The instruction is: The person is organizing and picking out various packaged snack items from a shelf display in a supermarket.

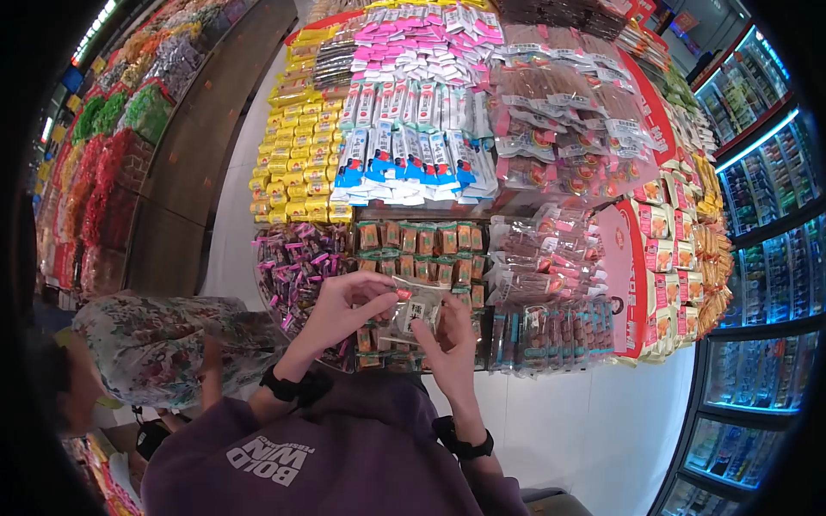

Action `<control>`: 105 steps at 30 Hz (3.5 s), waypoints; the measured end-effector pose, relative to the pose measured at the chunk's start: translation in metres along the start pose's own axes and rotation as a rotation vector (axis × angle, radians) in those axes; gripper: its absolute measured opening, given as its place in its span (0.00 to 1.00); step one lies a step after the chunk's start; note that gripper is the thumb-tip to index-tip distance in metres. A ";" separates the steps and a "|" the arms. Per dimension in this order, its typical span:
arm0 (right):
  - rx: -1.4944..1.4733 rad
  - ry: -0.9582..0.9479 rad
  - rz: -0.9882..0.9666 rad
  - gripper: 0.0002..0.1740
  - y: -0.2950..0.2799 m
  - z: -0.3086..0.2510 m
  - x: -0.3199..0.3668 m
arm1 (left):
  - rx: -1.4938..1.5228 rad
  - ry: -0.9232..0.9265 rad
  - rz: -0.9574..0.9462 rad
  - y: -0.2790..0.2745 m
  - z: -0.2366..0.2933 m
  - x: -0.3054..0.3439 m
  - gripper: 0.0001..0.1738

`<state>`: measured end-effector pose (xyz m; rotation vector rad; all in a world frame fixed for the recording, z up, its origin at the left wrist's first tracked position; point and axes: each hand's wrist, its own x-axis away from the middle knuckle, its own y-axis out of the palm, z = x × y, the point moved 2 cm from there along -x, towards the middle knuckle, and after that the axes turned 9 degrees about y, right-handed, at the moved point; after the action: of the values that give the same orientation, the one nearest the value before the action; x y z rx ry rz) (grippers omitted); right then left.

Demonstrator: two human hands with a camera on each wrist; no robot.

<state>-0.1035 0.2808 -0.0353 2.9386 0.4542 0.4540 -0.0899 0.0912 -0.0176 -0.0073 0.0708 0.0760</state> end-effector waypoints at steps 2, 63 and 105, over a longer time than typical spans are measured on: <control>0.044 0.004 0.001 0.32 0.001 -0.005 0.004 | -0.019 0.018 -0.031 -0.001 0.001 -0.004 0.14; 0.361 -0.064 0.006 0.29 -0.005 -0.002 -0.055 | -0.790 0.091 0.659 -0.195 -0.057 0.018 0.09; -0.088 0.017 0.368 0.30 0.149 0.001 -0.031 | -0.291 -0.068 0.553 -0.369 -0.131 -0.054 0.13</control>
<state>-0.0905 0.1302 -0.0182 2.9347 -0.1082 0.5232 -0.1250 -0.2817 -0.1432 -0.2764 -0.0082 0.6385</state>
